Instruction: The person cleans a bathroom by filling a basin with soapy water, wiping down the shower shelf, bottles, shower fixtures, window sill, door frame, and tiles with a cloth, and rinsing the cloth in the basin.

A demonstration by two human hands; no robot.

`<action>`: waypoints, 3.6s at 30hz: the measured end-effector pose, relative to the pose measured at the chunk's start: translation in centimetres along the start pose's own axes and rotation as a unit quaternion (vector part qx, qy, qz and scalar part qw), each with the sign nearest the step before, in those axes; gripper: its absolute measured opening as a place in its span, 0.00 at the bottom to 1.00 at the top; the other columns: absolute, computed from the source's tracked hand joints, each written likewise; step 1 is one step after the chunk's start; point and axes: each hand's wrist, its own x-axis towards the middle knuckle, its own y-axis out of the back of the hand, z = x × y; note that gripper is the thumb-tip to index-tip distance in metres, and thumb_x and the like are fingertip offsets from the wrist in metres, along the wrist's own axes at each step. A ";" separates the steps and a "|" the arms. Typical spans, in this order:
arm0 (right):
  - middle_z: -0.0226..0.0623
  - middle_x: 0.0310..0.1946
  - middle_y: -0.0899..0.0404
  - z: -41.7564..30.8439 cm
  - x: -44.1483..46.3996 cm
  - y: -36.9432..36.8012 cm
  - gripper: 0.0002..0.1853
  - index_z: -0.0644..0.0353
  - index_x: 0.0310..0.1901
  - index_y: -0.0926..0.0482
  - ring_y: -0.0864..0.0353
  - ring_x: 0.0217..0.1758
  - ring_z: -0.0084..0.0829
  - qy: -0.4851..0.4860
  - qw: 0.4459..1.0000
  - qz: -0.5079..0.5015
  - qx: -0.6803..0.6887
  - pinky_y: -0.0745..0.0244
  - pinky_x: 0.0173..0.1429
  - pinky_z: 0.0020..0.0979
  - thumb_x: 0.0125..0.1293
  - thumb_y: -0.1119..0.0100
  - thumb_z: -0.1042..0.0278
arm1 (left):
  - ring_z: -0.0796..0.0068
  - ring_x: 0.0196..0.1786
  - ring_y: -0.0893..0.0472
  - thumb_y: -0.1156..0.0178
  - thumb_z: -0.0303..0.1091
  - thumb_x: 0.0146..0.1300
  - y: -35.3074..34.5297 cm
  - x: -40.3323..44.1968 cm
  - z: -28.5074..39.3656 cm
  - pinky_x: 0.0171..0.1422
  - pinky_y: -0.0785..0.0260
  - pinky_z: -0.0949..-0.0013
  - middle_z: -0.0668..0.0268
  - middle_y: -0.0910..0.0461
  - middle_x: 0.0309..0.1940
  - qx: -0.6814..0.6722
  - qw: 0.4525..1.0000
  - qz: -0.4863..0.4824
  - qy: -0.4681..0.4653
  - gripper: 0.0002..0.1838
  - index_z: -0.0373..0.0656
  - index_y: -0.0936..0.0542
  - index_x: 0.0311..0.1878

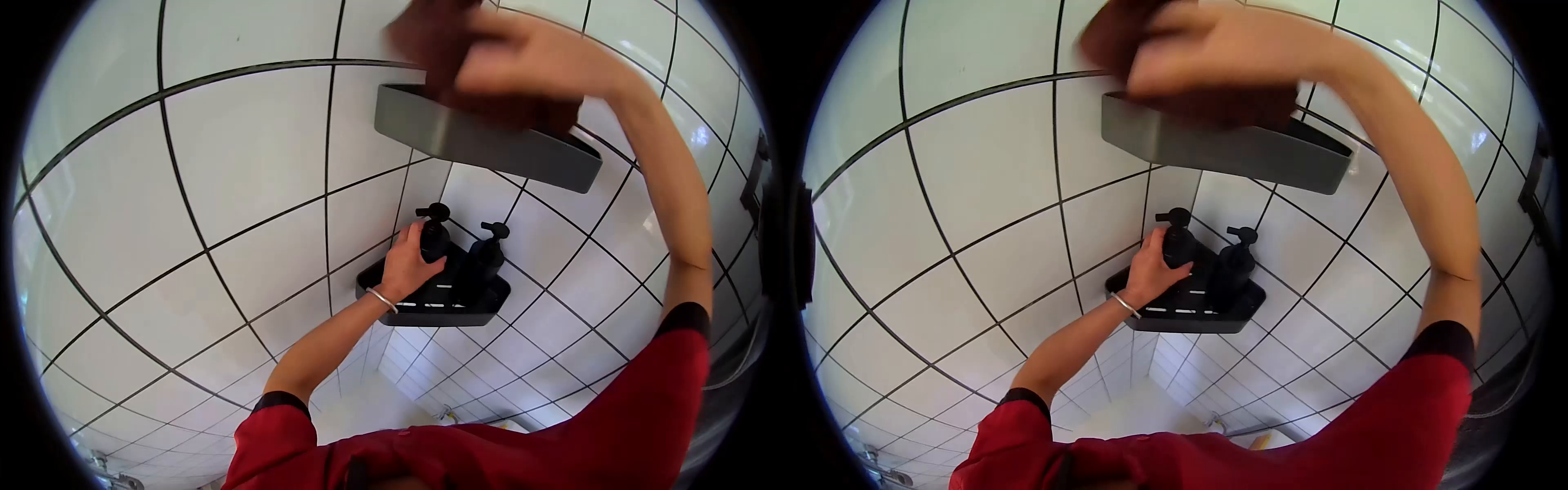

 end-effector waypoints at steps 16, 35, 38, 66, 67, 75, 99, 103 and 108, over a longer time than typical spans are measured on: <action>0.38 0.52 0.31 2.3 -13.8 -2.2 0.33 0.60 0.52 0.32 0.34 0.55 0.34 -0.184 0.967 0.173 -0.020 0.43 0.61 0.32 0.39 0.35 0.71 | 0.68 0.42 0.25 0.32 0.31 0.38 12.6 -9.1 5.0 0.48 0.33 0.71 0.59 0.30 0.43 -0.105 0.961 0.213 -0.145 0.34 0.41 0.36 0.51; 0.41 0.36 0.23 -7.3 -8.7 -7.3 0.16 0.63 0.43 0.25 0.23 0.35 0.32 -0.244 0.903 0.354 0.017 0.28 0.43 0.28 0.52 0.43 0.65 | 0.57 0.50 0.28 0.34 0.26 0.33 20.7 -22.1 1.5 0.52 0.31 0.57 0.47 0.35 0.49 -0.015 0.969 0.242 -0.040 0.46 0.42 0.47 0.59; 0.53 0.46 0.29 -6.4 -6.5 -16.8 0.15 0.66 0.41 0.26 0.27 0.47 0.46 -0.213 0.969 0.123 0.000 0.31 0.50 0.38 0.52 0.45 0.67 | 0.57 0.49 0.28 0.34 0.27 0.33 20.9 -22.6 1.5 0.52 0.31 0.58 0.47 0.35 0.49 -0.011 0.968 0.247 -0.035 0.46 0.42 0.47 0.59; 0.46 0.47 0.28 6.0 -3.5 -36.0 0.18 0.60 0.48 0.27 0.28 0.51 0.44 -0.434 0.879 -0.162 -0.111 0.29 0.49 0.39 0.57 0.52 0.63 | 0.56 0.54 0.32 0.34 0.27 0.38 18.5 -22.4 1.3 0.57 0.37 0.55 0.49 0.37 0.50 -0.047 0.991 0.123 -0.015 0.45 0.41 0.48 0.59; 0.48 0.49 0.29 7.5 -3.5 -35.7 0.18 0.63 0.48 0.27 0.28 0.52 0.43 -0.493 0.852 -0.148 -0.101 0.30 0.50 0.39 0.57 0.52 0.64 | 0.57 0.54 0.32 0.34 0.26 0.37 18.4 -22.2 1.5 0.57 0.37 0.56 0.49 0.36 0.50 -0.071 0.990 0.112 -0.037 0.44 0.40 0.47 0.59; 0.45 0.43 0.23 4.1 -1.8 -34.0 0.16 0.62 0.39 0.21 0.24 0.47 0.42 -0.405 0.887 -0.218 -0.038 0.30 0.48 0.35 0.55 0.55 0.64 | 0.67 0.46 0.28 0.29 0.29 0.34 17.5 -15.9 3.7 0.50 0.32 0.64 0.55 0.33 0.46 -0.033 0.984 0.144 -0.102 0.46 0.36 0.45 0.58; 0.37 0.38 0.24 -1.0 -29.5 -25.9 0.19 0.67 0.45 0.27 0.25 0.39 0.28 -0.537 0.487 0.380 0.574 0.30 0.44 0.27 0.58 0.47 0.60 | 0.49 0.49 0.32 0.30 0.41 0.39 -2.3 2.4 -1.3 0.53 0.39 0.57 0.50 0.30 0.44 0.166 0.983 0.017 -0.080 0.40 0.39 0.38 0.55; 0.36 0.39 0.24 0.5 -26.1 -25.2 0.20 0.65 0.50 0.29 0.25 0.41 0.28 -0.492 0.619 0.387 0.475 0.31 0.46 0.26 0.59 0.47 0.62 | 0.52 0.50 0.34 0.30 0.36 0.37 -3.1 -0.9 2.1 0.53 0.41 0.58 0.50 0.37 0.50 0.134 0.964 0.035 -0.226 0.43 0.37 0.42 0.58; 0.40 0.40 0.24 4.6 -18.8 -23.9 0.23 0.65 0.48 0.28 0.25 0.44 0.33 -0.429 0.795 0.314 0.292 0.32 0.47 0.29 0.55 0.42 0.58 | 0.51 0.48 0.29 0.30 0.37 0.38 -9.9 0.2 0.8 0.49 0.36 0.61 0.49 0.30 0.42 -0.146 0.982 -0.101 0.059 0.39 0.39 0.40 0.53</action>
